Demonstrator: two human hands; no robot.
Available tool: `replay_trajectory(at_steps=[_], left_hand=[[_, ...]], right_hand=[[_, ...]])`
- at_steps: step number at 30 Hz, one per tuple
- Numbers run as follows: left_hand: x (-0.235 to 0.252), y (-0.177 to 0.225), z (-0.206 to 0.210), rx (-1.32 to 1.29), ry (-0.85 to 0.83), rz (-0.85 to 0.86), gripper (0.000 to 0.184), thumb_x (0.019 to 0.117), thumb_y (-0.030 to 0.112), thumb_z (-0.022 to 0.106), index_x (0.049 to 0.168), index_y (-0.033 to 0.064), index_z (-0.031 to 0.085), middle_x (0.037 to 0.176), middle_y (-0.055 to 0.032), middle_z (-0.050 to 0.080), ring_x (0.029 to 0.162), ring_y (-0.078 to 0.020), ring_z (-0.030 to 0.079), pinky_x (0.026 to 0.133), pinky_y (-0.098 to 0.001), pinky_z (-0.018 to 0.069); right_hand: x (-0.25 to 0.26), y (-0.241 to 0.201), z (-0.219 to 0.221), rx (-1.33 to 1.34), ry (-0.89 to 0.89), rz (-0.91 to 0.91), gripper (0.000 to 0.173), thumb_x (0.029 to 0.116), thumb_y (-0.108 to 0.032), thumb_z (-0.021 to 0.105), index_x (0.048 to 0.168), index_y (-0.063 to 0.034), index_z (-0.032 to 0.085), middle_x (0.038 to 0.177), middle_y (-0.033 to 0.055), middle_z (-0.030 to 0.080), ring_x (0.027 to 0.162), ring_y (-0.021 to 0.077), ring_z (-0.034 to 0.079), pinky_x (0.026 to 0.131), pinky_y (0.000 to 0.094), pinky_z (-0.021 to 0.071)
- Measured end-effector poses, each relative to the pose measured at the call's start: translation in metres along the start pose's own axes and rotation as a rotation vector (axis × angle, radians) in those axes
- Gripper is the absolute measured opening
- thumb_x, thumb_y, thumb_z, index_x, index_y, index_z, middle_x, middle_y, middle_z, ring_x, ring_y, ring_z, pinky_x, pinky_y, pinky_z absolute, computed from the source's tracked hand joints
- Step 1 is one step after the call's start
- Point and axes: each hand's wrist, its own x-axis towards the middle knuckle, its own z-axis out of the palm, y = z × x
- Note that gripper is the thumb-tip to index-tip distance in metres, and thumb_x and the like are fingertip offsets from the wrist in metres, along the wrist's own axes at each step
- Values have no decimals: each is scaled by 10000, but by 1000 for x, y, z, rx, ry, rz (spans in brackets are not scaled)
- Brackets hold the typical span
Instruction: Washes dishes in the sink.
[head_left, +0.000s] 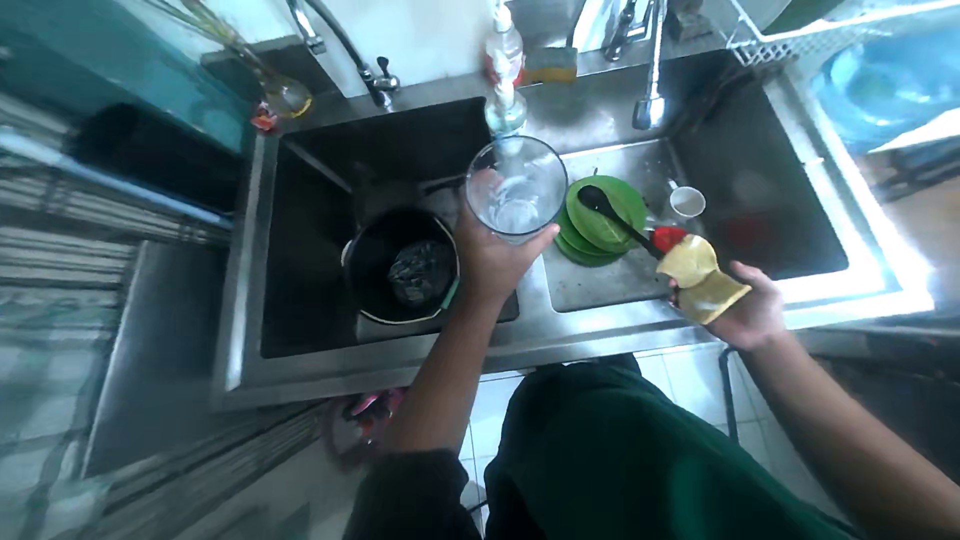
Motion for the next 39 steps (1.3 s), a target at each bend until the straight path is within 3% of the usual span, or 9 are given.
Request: replay_trajectory(at_steps=[5, 11, 19, 24, 30, 35, 38, 39], left_hand=[[-15, -22, 5, 115, -72, -65, 935, 632, 235, 980, 1387, 14, 475, 1316, -140, 611, 1239, -192, 602, 1074, -364, 512], [-28, -43, 13, 123, -47, -134, 967, 616, 262, 985, 1391, 11, 463, 1351, -161, 573, 1247, -190, 589, 1071, -359, 505], [-34, -46, 17, 106, -39, -212, 953, 641, 271, 962, 1392, -11, 448, 1307, -124, 589, 1209, -126, 593, 1056, -300, 501], [-36, -49, 17, 110, -40, -197, 991, 661, 320, 946, 1412, -50, 415, 1325, -139, 575, 1224, -130, 580, 1069, -296, 486], [-38, -42, 16, 176, -26, -219, 1126, 645, 334, 953, 1488, -70, 324, 1402, -154, 536, 1290, -118, 541, 1104, -272, 456], [-42, -46, 20, 118, 19, -220, 1190, 617, 332, 962, 1505, -59, 274, 1414, -116, 530, 1300, -110, 539, 1108, -282, 467], [-49, -44, 16, 162, 76, -191, 1300, 602, 412, 946, 1536, -78, 185, 1489, -190, 470, 1367, -184, 494, 1130, -332, 453], [-55, -36, 13, 239, 117, -128, 1303, 649, 477, 916, 1530, -116, 161, 1512, -241, 432, 1393, -218, 464, 1141, -345, 435]], right_hand=[[-8, -1, 1, 36, 3, -10, 451, 906, -437, 509, 1185, -98, 613, 1045, 146, 709, 908, 258, 710, 778, 420, 615], [-10, -4, -5, 43, 5, -10, 464, 846, -419, 629, 1180, -97, 628, 1048, 144, 711, 922, 256, 713, 793, 425, 615], [-4, -9, -5, 27, 29, 25, 400, 907, -355, 504, 1186, -87, 607, 1043, 145, 708, 920, 257, 709, 788, 416, 612], [2, -21, -10, 25, 32, 8, 391, 913, -362, 501, 1166, -90, 623, 1044, 150, 707, 924, 255, 707, 793, 412, 611], [4, -55, -32, 42, 97, -2, 560, 1034, -473, 246, 1268, -100, 593, 1101, 165, 688, 936, 278, 694, 792, 438, 602], [3, -82, -55, 41, 105, 23, 520, 1024, -468, 286, 1238, -122, 610, 1108, 146, 695, 954, 265, 699, 812, 437, 608], [4, -99, -66, 29, 111, 53, 541, 1035, -468, 253, 1260, -125, 605, 1122, 142, 697, 963, 263, 700, 813, 433, 608], [5, -105, -68, 26, 111, 58, 541, 1032, -467, 254, 1257, -127, 610, 1120, 138, 700, 960, 257, 702, 809, 424, 611]])
